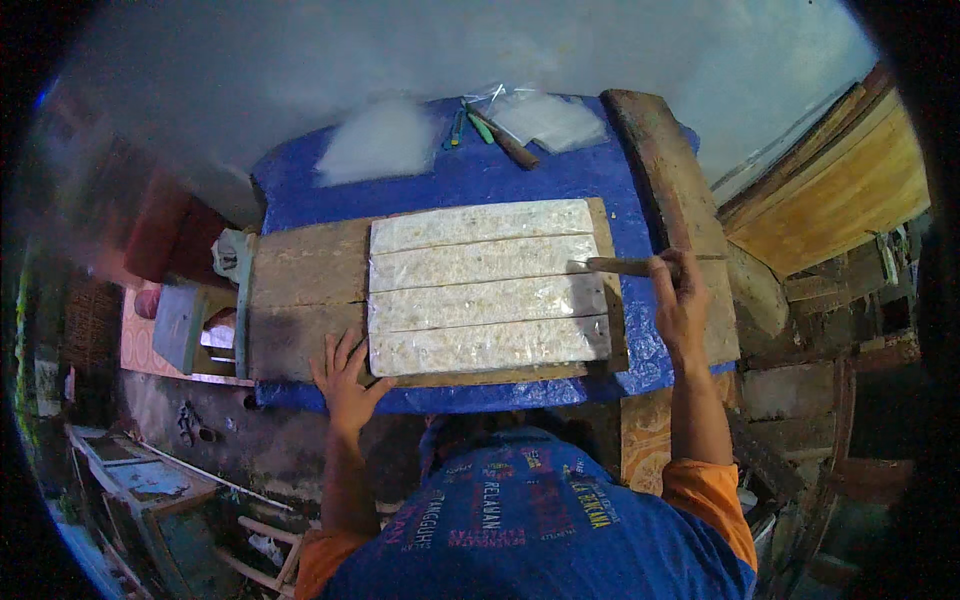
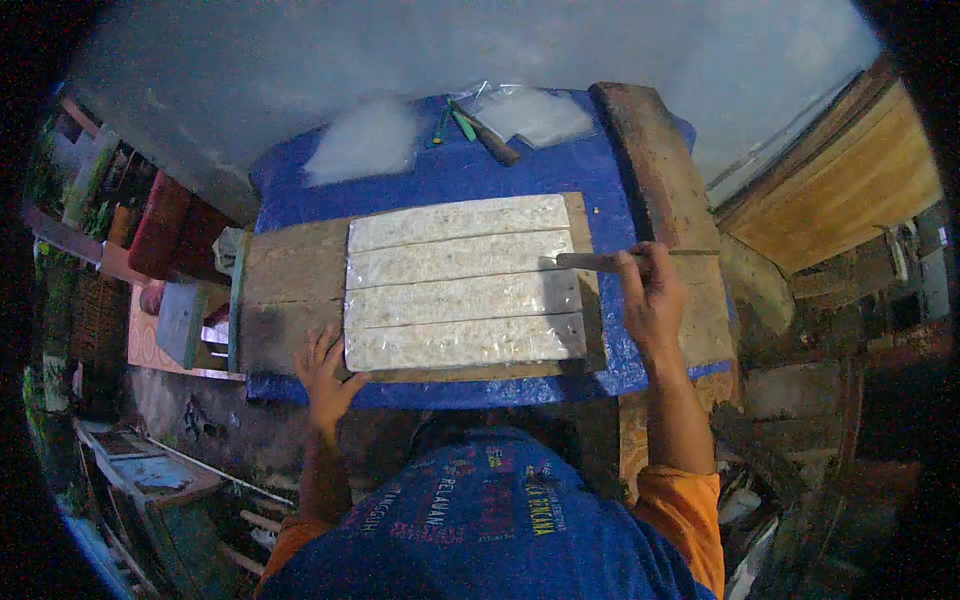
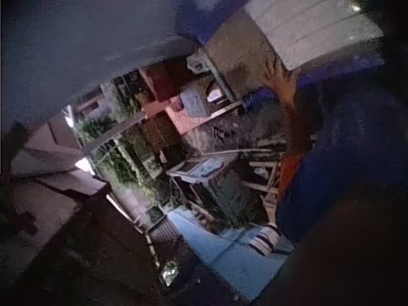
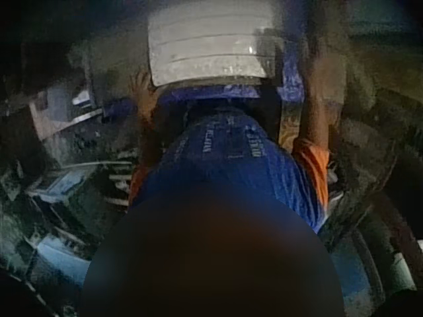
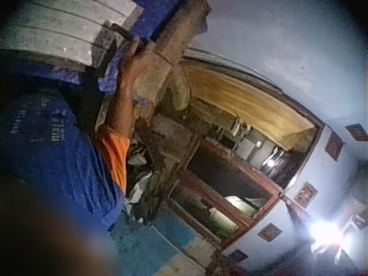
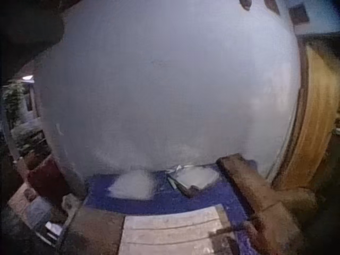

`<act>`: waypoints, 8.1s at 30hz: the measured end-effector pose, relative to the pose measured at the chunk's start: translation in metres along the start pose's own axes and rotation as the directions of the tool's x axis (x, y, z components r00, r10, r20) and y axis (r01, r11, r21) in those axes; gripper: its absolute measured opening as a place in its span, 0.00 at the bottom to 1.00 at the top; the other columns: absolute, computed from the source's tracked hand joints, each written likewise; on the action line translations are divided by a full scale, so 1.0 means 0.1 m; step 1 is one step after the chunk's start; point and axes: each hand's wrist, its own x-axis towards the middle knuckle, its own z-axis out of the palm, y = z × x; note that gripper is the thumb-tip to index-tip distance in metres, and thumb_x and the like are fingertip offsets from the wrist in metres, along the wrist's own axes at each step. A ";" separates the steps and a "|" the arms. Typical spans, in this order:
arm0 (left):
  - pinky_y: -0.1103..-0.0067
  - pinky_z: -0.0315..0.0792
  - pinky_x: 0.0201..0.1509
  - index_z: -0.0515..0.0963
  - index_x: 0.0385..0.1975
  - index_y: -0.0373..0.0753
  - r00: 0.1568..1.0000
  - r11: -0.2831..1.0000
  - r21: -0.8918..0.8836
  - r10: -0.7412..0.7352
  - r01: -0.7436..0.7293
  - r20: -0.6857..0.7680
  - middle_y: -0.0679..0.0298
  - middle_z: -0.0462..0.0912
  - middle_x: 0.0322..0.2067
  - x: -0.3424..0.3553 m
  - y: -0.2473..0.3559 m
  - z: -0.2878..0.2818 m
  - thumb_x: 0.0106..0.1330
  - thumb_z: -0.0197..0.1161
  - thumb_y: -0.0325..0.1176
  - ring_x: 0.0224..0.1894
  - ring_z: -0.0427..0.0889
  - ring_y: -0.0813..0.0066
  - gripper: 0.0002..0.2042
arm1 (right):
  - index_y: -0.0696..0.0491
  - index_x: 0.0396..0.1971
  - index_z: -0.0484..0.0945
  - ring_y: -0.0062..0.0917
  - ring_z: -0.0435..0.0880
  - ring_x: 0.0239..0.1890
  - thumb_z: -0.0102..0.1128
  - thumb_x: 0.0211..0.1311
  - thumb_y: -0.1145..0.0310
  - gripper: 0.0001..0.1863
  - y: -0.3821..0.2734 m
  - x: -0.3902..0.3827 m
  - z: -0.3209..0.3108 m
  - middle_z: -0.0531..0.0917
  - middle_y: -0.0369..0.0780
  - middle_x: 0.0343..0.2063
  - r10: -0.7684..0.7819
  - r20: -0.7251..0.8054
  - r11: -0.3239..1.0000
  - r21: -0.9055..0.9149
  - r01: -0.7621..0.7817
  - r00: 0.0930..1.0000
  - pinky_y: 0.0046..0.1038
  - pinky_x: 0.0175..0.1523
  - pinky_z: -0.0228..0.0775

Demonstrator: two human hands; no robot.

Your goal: The person uses a cylindrical tool to score and cut a rectangular sheet of material into four strips on a wooden board. They then lift the board with the cut strips and move to another table to place them down before returning to repeat the cutting process.

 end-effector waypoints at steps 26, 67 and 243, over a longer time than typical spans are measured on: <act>0.41 0.28 0.78 0.78 0.64 0.45 0.999 1.000 -0.007 -0.017 0.018 0.043 0.62 0.64 0.75 -0.01 0.04 -0.09 0.51 0.77 0.57 0.81 0.48 0.53 0.39 | 0.55 0.48 0.76 0.46 0.89 0.35 0.67 0.70 0.65 0.14 -0.31 0.41 0.71 0.86 0.50 0.34 -0.244 -0.008 0.969 -0.048 0.243 0.970 0.38 0.39 0.79; 0.39 0.29 0.77 0.78 0.65 0.48 0.999 0.999 0.001 0.037 -0.037 -0.019 0.63 0.63 0.76 -0.01 0.04 -0.09 0.52 0.75 0.62 0.81 0.47 0.52 0.40 | 0.56 0.44 0.77 0.46 0.87 0.31 0.65 0.72 0.63 0.12 -0.62 0.59 1.15 0.87 0.51 0.32 -0.226 0.151 0.973 -0.016 0.231 0.962 0.39 0.37 0.77; 0.62 0.72 0.64 0.78 0.53 0.40 0.986 0.978 -0.174 0.092 -0.115 -0.139 0.52 0.74 0.56 0.86 0.38 -0.23 0.49 0.81 0.28 0.61 0.75 0.48 0.28 | 0.54 0.52 0.78 0.47 0.81 0.54 0.70 0.52 0.75 0.24 0.32 -0.34 0.70 0.81 0.48 0.48 -0.413 0.365 0.848 -0.180 0.499 0.834 0.41 0.59 0.75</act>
